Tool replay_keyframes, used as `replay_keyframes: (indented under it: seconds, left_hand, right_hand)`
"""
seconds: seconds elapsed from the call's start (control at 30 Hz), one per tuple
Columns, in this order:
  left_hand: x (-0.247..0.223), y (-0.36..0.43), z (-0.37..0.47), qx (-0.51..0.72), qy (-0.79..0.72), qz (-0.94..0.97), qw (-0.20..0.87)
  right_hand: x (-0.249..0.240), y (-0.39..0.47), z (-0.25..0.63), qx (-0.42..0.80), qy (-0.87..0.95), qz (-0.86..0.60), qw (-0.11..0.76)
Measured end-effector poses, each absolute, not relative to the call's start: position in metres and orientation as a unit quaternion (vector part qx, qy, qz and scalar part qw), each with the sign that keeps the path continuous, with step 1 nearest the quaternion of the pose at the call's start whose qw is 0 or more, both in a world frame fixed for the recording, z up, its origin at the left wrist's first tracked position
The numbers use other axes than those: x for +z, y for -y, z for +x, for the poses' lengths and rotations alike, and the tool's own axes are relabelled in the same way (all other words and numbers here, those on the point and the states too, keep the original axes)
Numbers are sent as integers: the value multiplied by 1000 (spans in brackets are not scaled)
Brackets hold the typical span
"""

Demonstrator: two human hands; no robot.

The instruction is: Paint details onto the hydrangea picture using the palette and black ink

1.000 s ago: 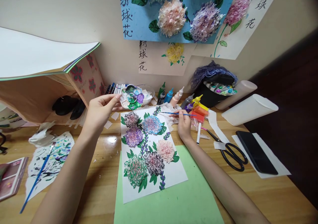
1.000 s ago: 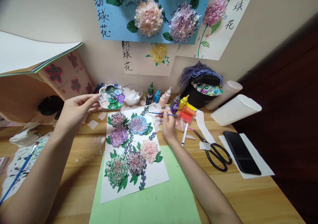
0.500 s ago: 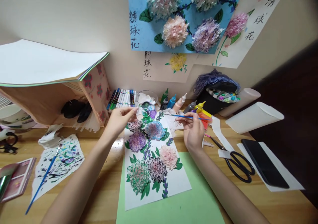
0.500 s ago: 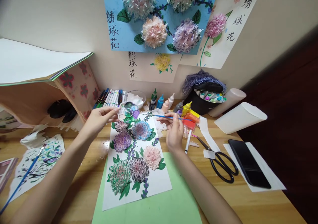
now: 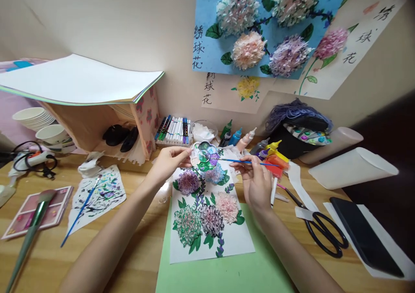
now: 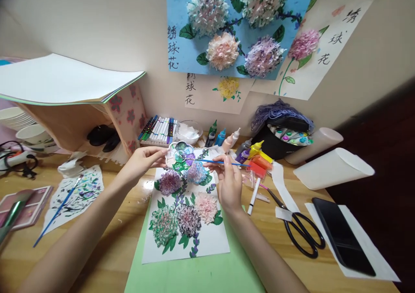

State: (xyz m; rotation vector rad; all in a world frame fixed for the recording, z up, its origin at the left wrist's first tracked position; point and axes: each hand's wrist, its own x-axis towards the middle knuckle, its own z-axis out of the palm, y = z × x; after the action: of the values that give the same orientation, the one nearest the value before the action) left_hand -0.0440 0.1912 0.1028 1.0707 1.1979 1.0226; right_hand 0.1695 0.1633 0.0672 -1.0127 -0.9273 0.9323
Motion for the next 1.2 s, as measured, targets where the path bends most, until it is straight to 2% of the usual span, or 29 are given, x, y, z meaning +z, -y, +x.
replay_keyframes:
  seconds: [0.33, 0.57, 0.83, 1.1, 1.2]
  left_hand:
    - [107, -125, -110, 468, -564, 416, 539]
    - [99, -85, -152, 491, -593, 354, 532]
    - [100, -76, -166, 509, -583, 348, 530]
    - [97, -80, -166, 502, -584, 353, 532]
    - [97, -82, -164, 500, -584, 347, 538]
  right_hand:
    - [81, -141, 114, 459, 518, -392, 607]
    - [82, -130, 66, 514, 596, -367, 496]
    - [88, -121, 56, 448, 665, -376, 464]
    - [103, -112, 71, 362, 781, -368, 352]
    - [107, -110, 76, 337, 805, -357, 333]
